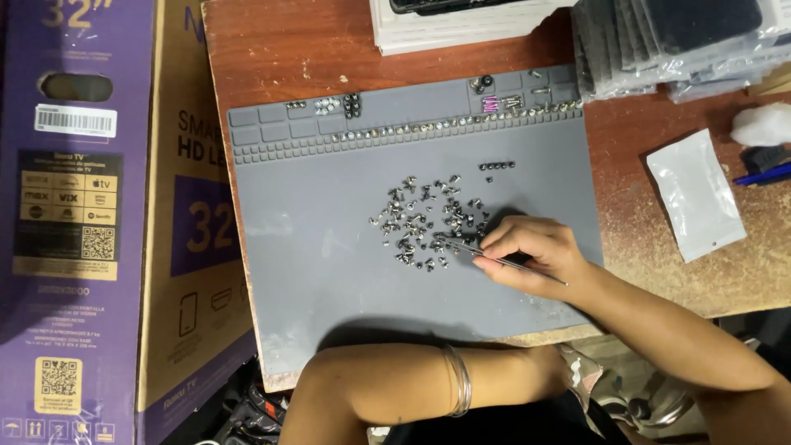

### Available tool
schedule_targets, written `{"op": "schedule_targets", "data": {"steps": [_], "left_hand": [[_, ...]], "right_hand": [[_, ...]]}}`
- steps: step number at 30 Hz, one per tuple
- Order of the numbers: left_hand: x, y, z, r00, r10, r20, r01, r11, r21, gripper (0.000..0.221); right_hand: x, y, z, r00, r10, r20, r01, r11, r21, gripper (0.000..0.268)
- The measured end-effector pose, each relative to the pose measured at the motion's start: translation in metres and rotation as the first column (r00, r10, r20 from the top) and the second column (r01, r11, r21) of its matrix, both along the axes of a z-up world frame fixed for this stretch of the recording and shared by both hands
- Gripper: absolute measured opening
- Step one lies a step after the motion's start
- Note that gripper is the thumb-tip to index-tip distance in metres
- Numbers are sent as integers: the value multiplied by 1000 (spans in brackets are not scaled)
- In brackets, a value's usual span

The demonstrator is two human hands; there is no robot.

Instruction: Using tweezers to pick up small screws from a pile and organize them into rows on a magnetic repair mat.

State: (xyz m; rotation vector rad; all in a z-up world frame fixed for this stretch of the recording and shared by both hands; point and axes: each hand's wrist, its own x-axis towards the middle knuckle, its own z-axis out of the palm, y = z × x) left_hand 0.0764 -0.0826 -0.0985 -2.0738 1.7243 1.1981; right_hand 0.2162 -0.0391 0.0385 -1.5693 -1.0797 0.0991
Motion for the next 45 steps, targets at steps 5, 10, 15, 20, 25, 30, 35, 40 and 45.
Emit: {"op": "schedule_targets", "data": {"steps": [5,10,15,20,25,30,35,40,45], "left_hand": [[-2,-6,8,996,-50,70,56,995,-86,36],[-6,-13,-16,949,255,-185,-291,935,-205,28],[0,10,15,990,140,2,-135,954,-266,29],[-22,-11,-23,949,305,-82,-313,875,-370,29],[-12,38,50,892,415,-178,-434,683,-588,27],[17,108,113,802,594,-73,-200,151,-968,13],[75,222,145,328,922,206,-7,220,-975,9],[100,313,149,-213,864,-456,-98,-483,-870,8],[107,329,119,-242,809,-536,-45,-561,-827,8]], "right_hand": [[-1,-3,-4,999,21,47,-17,997,-79,15],[-1,-5,-4,999,10,39,-7,998,-70,15],[5,-9,2,998,-61,-13,61,998,7,12],[17,-32,-19,947,-315,-59,316,949,5,13],[23,-49,-26,880,-473,38,474,881,-4,16],[23,-57,-24,886,-463,35,464,886,-9,15],[23,-52,-16,863,-505,-18,505,863,-2,13],[25,-48,-15,853,-522,-6,522,853,-1,13],[26,-48,-18,848,-529,21,529,848,-13,14]]}}
